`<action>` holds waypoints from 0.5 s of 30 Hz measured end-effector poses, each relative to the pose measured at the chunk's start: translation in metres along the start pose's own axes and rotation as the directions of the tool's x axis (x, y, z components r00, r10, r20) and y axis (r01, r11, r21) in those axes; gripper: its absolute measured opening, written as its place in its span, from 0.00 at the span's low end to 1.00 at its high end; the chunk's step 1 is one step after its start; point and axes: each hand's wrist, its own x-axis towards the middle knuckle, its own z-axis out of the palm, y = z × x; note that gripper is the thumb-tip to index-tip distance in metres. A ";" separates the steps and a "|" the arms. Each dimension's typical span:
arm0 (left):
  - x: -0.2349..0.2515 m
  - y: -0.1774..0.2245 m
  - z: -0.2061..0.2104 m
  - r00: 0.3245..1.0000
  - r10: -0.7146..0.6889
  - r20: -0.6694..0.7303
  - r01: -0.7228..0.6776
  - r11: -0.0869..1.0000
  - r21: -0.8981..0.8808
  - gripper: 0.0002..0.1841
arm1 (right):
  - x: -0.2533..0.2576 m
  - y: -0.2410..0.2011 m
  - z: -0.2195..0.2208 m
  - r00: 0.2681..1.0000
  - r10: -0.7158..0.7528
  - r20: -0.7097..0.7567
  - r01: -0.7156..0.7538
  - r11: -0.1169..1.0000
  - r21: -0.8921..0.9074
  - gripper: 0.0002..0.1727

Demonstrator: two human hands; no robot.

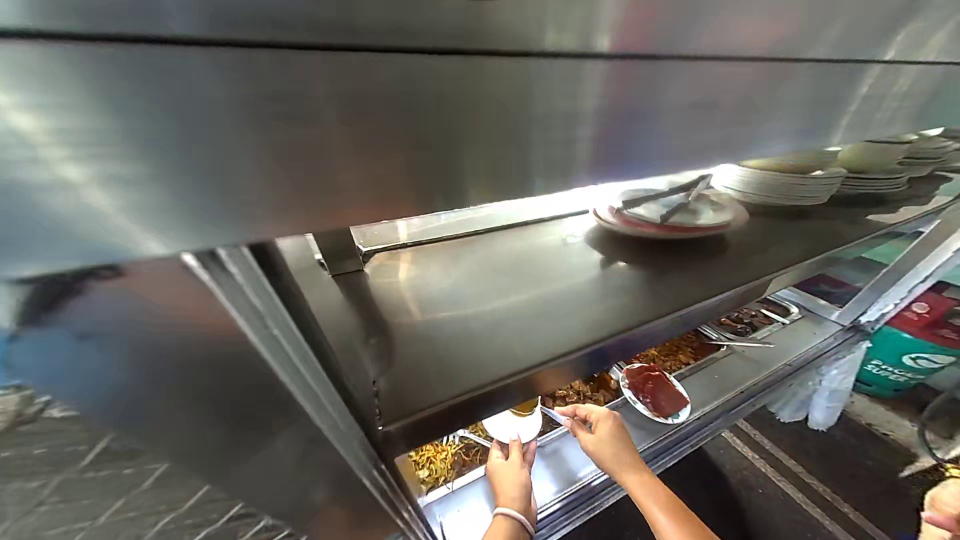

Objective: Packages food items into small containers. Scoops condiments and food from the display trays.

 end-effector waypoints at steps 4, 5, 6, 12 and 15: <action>-0.002 -0.003 0.005 0.996 -0.060 0.072 0.067 0.992 -0.106 0.18 | -0.011 -0.002 -0.008 0.960 -0.237 -0.152 0.192 0.946 -0.260 0.17; -0.003 -0.004 0.004 0.995 -0.061 0.076 0.069 0.991 -0.116 0.17 | -0.010 0.001 -0.009 0.933 -0.293 -0.210 0.228 0.931 -0.283 0.17; -0.004 -0.005 0.002 0.995 -0.061 0.075 0.070 0.991 -0.118 0.17 | -0.009 0.003 -0.012 0.910 -0.325 -0.259 0.244 0.922 -0.299 0.17; -0.008 0.001 -0.009 0.999 -0.028 0.023 0.031 0.991 -0.130 0.20 | 0.013 0.012 -0.026 0.999 0.026 -0.030 -0.035 0.940 -0.339 0.18; -0.010 0.010 -0.011 1.000 0.025 -0.016 -0.027 0.990 -0.138 0.19 | 0.022 0.010 -0.013 0.969 0.142 0.204 -0.048 0.912 -0.408 0.20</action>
